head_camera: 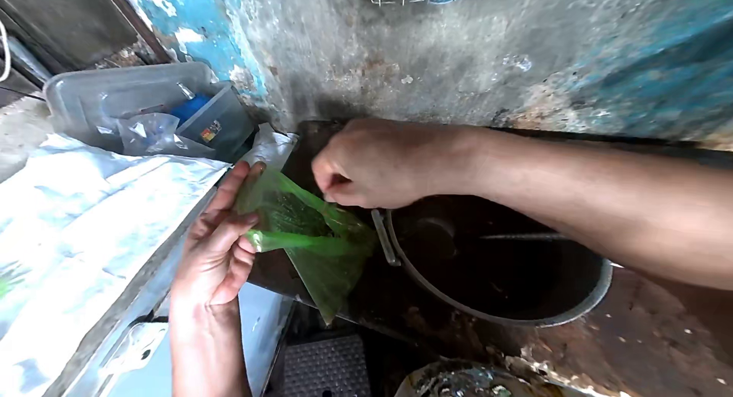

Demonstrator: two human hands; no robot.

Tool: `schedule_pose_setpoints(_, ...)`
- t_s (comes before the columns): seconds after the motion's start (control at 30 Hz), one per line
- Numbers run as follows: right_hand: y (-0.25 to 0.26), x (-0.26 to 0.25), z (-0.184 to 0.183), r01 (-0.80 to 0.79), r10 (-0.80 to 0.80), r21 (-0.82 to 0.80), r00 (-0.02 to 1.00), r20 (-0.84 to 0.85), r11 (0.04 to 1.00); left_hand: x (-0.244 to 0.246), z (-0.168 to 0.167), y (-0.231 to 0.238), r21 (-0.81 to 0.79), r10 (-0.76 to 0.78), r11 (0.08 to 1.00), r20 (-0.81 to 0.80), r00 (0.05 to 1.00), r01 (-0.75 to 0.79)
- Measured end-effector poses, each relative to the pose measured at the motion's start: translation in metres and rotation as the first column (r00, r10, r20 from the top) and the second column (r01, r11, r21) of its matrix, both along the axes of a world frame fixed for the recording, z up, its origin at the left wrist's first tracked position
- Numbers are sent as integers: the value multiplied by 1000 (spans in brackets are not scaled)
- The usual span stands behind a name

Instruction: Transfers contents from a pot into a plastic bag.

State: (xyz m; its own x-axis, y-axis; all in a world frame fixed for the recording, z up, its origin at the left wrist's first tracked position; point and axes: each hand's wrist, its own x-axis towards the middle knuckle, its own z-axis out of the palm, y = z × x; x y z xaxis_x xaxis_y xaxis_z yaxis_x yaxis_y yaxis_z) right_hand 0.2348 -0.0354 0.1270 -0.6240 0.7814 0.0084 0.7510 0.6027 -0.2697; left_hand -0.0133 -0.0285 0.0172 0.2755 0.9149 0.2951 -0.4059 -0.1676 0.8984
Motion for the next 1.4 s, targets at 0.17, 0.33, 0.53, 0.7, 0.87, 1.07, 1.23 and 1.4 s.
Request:
schedule_pose_setpoints(0.17, 21, -51, -52, -17, 4, -77, 987, -162, 997, -1, -1, -4, -19, 40, 999, 9, 999, -40)
schedule_pose_setpoints(0.33, 38, -54, -82, -9, 38, -106, 960, 276, 994, -14, -8, -5, 0, 49, 999, 11, 999, -49)
schedule_pose_setpoints(0.53, 65, -8, -45, -218, 223, -74, 806, 548, 973, -16, -10, -6, -23, 77, 997, -3, 997, -77)
schedule_pose_setpoints(0.7, 73, 33, -18, -237, 233, -26, 919, 317, 971, 4, 2, 4, -4, 93, 996, -20, 995, -94)
schedule_pose_setpoints(0.87, 68, 31, -13, -99, 65, 60, 906, 418, 993, 12, 2, 9, -15, 136, 991, -39, 990, -137)
schedule_pose_setpoints(1.07, 24, -24, -51, 28, 54, -193, 913, 404, 981, 18, 7, 9, -49, 172, 984, -33, 985, -174)
schedule_pose_setpoints(1.23, 39, -44, -112, 99, 141, -370, 811, 568, 924, 13, 4, 12, -85, 171, 982, 28, 985, -168)
schedule_pose_setpoints(1.4, 54, -55, -143, 116, 158, -431, 820, 550, 895, 1, -6, 13, -71, 173, 983, 54, 983, -169)
